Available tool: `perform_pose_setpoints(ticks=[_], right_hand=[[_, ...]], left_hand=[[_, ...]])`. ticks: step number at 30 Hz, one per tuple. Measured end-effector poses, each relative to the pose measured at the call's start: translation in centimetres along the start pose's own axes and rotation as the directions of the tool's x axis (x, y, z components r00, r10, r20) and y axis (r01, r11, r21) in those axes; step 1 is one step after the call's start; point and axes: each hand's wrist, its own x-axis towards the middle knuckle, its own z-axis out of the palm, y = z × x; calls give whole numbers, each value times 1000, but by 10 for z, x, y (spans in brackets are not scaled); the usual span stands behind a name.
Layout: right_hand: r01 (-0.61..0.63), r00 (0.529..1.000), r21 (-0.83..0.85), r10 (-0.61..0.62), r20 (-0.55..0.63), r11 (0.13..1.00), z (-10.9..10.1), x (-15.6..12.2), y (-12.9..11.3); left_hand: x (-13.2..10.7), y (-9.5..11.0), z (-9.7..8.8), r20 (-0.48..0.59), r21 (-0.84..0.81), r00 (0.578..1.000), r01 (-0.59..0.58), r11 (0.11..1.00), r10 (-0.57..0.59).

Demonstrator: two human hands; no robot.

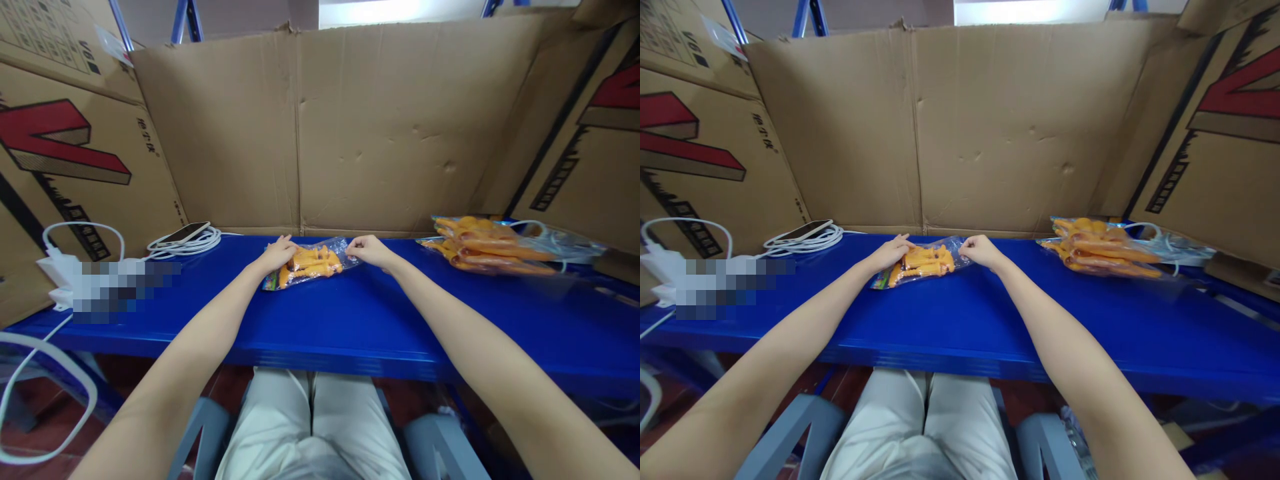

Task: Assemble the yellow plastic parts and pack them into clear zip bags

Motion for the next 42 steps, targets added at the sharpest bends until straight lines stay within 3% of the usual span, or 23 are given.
perform_pose_setpoints(ticks=[5, 8, 13, 17, 20, 23, 25, 27, 30, 33, 35, 37, 42], right_hand=[[-3, 979, -467, -93, -184, 884, 4, 2, 5], [-24, 968, -551, -117, -220, 834, 6, 1, 6], [-150, 946, -553, -43, -320, 819, 5, 0, 10], [-240, 920, -398, 76, -385, 885, 1, 3, 16], [-286, 930, -89, 254, -266, 954, 1, 6, 18], [-312, 940, 240, 335, -60, 919, 6, 7, 16], [-311, 941, 407, 337, 6, 859, 9, 6, 14], [-309, 939, 521, 343, 33, 796, 10, 3, 12], [-323, 933, 590, 352, 70, 740, 10, 1, 12], [-336, 933, 603, 341, 112, 724, 10, 1, 14], [-343, 933, 614, 332, 137, 711, 11, 2, 14], [-350, 933, 620, 323, 161, 703, 12, 2, 13], [-344, 936, 640, 309, 171, 687, 15, 2, 11]], left_hand=[[-7, 11, -2, 4, 119, 998, -70, 990, 70], [-10, 17, -4, -39, 186, 996, -71, 980, 79], [-18, 31, -7, -166, 243, 986, 31, 970, 10], [-23, 41, -9, -254, 233, 966, 116, 965, -55], [-22, 40, -10, -239, 159, 965, 146, 976, -106], [-19, 36, -8, -70, -76, 975, 204, 976, -210], [-17, 34, -6, 64, -275, 962, 274, 921, -267], [-15, 31, -2, 130, -425, 945, 327, 844, -301], [-10, 25, 3, 131, -502, 932, 355, 788, -337], [-2, 14, 9, 5, -378, 945, 304, 874, -327], [3, 5, 14, -109, -238, 965, 207, 949, -237], [7, -3, 18, -150, -160, 973, 154, 975, -178], [11, -10, 24, -144, -374, 957, 185, 909, -253]])
